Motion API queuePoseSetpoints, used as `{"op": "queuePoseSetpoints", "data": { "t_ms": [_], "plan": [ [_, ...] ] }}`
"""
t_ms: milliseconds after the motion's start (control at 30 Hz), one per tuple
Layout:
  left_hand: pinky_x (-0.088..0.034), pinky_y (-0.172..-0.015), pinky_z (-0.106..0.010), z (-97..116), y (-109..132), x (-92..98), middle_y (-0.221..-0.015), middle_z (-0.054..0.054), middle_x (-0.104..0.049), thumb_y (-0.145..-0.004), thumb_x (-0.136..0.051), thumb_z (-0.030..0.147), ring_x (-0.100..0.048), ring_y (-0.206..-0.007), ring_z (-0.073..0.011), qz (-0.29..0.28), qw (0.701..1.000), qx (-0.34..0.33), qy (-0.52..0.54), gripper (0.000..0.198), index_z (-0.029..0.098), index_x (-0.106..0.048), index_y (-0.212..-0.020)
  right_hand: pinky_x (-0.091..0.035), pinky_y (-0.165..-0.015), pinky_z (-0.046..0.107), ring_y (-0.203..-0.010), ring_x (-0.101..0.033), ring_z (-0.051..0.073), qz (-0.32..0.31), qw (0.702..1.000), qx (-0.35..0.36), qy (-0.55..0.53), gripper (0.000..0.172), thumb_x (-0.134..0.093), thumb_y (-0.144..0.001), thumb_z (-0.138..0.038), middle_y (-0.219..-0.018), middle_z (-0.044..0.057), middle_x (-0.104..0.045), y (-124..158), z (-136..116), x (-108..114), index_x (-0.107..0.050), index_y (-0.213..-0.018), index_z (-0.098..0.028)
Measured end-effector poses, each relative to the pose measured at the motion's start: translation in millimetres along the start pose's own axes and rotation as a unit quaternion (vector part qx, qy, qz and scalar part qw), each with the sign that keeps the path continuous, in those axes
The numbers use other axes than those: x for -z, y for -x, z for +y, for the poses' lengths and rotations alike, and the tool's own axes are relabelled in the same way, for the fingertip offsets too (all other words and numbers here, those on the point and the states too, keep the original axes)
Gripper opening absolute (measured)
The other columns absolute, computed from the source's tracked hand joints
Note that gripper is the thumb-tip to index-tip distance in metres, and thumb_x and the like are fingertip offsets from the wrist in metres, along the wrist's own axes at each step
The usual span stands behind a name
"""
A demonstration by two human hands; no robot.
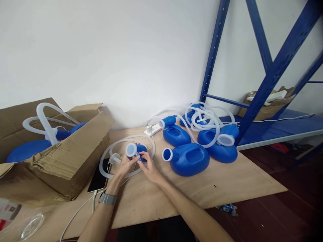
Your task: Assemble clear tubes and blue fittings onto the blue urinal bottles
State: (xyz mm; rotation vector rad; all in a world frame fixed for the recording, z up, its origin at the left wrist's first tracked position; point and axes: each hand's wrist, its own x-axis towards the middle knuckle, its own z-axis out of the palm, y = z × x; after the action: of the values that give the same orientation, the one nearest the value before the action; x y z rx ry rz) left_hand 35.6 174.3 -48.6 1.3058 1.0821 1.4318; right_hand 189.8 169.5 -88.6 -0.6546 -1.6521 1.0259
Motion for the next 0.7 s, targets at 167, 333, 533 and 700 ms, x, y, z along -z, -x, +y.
{"op": "queuePoseSetpoints", "data": {
  "t_ms": [167,333,533,700],
  "plan": [
    [-0.054,-0.106,-0.043,10.2,4.2,0.5,-0.132,-0.012,-0.071,-0.063,-0.089,0.042,-0.064,-0.126,-0.0330,0.010,0.994,-0.025,-0.107,0.066,0.024,-0.070,-0.124,-0.050,-0.099,0.039,-0.106,-0.064,0.022,0.056,0.998,-0.010,-0.011,0.039,-0.049,-0.103,-0.041,-0.114,0.008,-0.064,-4.5,8.8,1.6,-0.045,-0.138,-0.025],
    [-0.036,-0.119,-0.048,27.7,6.3,30.9,-0.134,-0.014,-0.067,-0.080,-0.073,0.046,-0.055,-0.134,-0.0360,0.167,0.949,-0.030,-0.265,0.041,0.024,-0.070,-0.114,-0.049,-0.103,0.041,-0.115,-0.062,0.025,0.126,0.991,-0.036,-0.007,0.044,-0.051,-0.102,-0.045,-0.128,0.012,-0.062,-10.9,15.6,11.0,-0.044,-0.140,-0.023],
    [-0.033,-0.109,-0.066,31.0,1.7,82.4,-0.103,-0.017,-0.077,-0.064,-0.082,0.050,-0.055,-0.128,-0.0530,0.245,0.886,0.092,-0.384,0.037,0.024,-0.071,-0.088,-0.042,-0.115,0.051,-0.136,-0.051,0.031,0.115,0.980,-0.046,0.153,0.064,-0.056,-0.099,-0.032,-0.147,0.016,-0.055,-14.1,25.7,17.0,-0.033,-0.158,-0.024],
    [-0.046,-0.097,-0.055,21.6,0.2,84.9,-0.080,-0.013,-0.077,-0.066,-0.077,0.049,-0.066,-0.109,-0.0467,0.214,0.900,0.087,-0.370,0.027,0.025,-0.069,-0.073,-0.036,-0.116,0.061,-0.136,-0.048,0.040,0.053,0.972,-0.050,0.224,0.079,-0.072,-0.086,-0.027,-0.141,0.017,-0.059,-9.9,32.3,18.5,-0.042,-0.158,-0.024]
  ]
}}
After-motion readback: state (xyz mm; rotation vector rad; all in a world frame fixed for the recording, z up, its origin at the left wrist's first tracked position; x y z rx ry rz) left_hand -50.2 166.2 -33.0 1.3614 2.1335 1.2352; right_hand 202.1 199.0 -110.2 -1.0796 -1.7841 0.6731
